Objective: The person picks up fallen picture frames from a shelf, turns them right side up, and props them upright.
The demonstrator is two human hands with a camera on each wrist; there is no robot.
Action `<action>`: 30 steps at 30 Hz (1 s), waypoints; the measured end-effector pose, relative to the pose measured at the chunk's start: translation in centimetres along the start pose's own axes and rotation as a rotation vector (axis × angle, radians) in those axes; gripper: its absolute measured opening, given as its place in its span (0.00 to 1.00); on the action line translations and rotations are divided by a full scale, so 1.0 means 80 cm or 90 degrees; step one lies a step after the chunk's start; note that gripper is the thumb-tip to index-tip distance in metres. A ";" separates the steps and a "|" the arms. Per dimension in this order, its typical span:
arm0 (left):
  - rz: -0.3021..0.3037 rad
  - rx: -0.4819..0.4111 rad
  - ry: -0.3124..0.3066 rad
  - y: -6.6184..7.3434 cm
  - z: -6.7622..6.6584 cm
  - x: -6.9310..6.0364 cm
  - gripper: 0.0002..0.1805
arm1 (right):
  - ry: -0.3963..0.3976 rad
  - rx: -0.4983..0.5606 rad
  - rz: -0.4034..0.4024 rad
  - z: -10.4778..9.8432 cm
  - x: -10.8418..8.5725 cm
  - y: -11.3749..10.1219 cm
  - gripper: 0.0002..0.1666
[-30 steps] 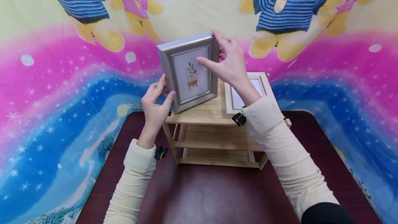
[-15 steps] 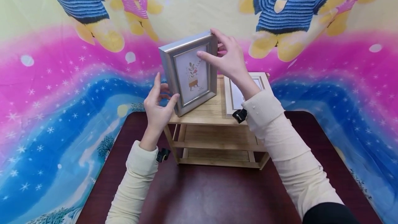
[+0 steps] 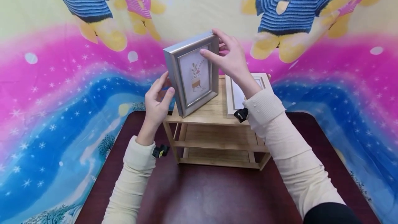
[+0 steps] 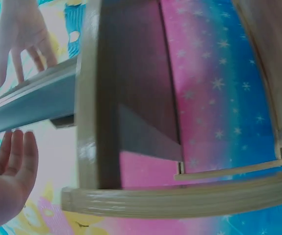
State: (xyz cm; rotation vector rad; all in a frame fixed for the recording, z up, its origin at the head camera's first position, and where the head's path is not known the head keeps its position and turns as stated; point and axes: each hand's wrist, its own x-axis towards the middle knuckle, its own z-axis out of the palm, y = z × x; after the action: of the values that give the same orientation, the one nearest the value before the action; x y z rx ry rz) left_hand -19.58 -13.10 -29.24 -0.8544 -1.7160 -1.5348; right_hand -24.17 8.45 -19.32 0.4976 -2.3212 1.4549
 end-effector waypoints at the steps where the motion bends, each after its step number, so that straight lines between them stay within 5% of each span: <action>1: -0.011 -0.017 -0.006 0.000 -0.001 0.004 0.22 | 0.001 -0.001 0.001 0.000 0.000 0.000 0.41; 6: -0.081 -0.062 -0.013 0.002 -0.001 0.019 0.18 | 0.000 -0.010 0.001 0.000 0.002 0.000 0.41; 11: -0.123 -0.067 -0.003 0.002 0.003 0.017 0.19 | -0.006 -0.016 0.007 0.000 0.004 0.000 0.41; 22: -0.084 -0.066 0.026 0.003 0.014 0.017 0.17 | -0.038 -0.038 0.004 -0.002 0.009 0.000 0.43; 30: -0.075 -0.037 0.039 0.005 0.017 0.016 0.16 | -0.119 -0.186 -0.063 -0.001 0.003 -0.005 0.58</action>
State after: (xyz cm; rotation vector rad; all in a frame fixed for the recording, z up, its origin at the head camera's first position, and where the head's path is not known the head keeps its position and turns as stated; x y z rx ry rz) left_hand -20.08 -11.64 -28.06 -0.7384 -1.7114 -1.6785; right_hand -24.18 8.34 -18.91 0.6773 -2.5571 1.0384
